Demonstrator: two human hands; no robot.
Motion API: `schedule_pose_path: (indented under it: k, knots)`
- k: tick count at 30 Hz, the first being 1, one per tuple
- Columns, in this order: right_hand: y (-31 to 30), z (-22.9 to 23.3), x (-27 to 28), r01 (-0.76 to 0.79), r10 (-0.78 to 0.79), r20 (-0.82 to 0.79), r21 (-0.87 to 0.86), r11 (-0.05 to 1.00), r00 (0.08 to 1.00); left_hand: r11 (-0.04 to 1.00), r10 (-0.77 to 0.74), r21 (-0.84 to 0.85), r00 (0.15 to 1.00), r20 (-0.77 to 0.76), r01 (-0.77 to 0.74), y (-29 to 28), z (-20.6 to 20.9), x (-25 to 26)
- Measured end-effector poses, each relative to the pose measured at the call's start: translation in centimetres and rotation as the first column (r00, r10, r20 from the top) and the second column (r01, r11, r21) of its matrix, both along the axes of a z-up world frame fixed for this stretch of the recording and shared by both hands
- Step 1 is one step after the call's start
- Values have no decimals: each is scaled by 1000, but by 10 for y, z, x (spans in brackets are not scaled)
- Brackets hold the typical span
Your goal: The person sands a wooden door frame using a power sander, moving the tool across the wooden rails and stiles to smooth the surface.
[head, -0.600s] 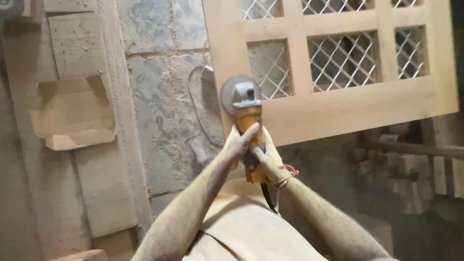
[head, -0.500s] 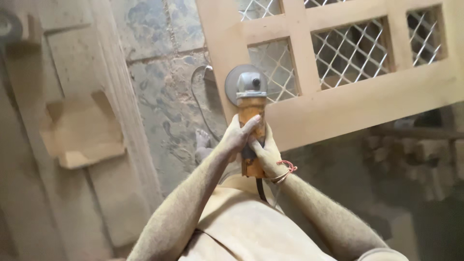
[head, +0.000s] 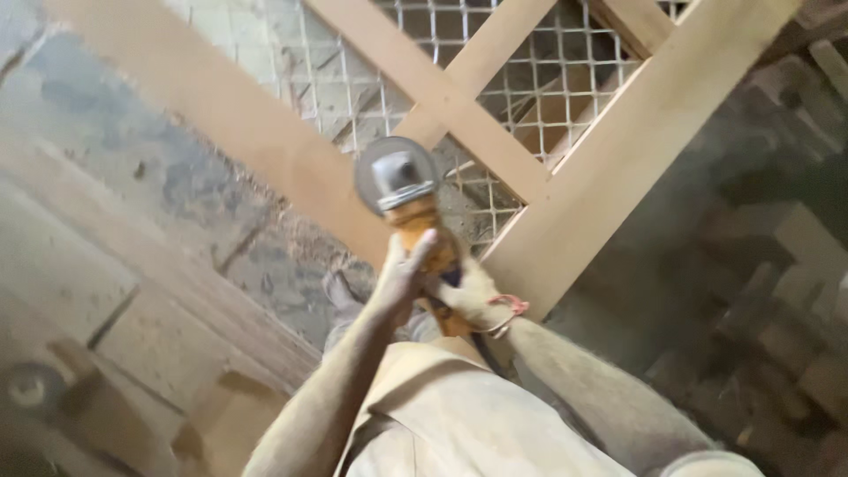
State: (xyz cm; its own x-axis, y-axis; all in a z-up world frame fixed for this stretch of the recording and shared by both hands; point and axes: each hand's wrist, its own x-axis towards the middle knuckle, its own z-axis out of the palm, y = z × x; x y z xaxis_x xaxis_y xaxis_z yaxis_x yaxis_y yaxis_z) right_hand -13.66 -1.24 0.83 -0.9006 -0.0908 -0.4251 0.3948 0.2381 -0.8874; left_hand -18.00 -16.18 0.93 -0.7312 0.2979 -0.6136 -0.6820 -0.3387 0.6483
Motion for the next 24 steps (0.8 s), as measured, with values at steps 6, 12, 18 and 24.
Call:
schedule_pose_path:
  k: [6,12,18,24]
  knots:
    - [49,-28,-55,400,-398,-56,38,916,916,662,-676,-696,622,-395,277,-18,-21,-31]
    - [99,-3,-171,500,-531,-104,-225,836,841,131,-989,-974,-96,-115,-187,-53,-21,-126]
    - [102,9,-216,620,-648,-63,-235,749,759,146,-971,-989,-195,-138,-29,-56,-13,-141]
    - [49,1,-167,627,-656,-73,-234,743,751,159,-938,-987,-319,-139,-38,-103,10,-126]
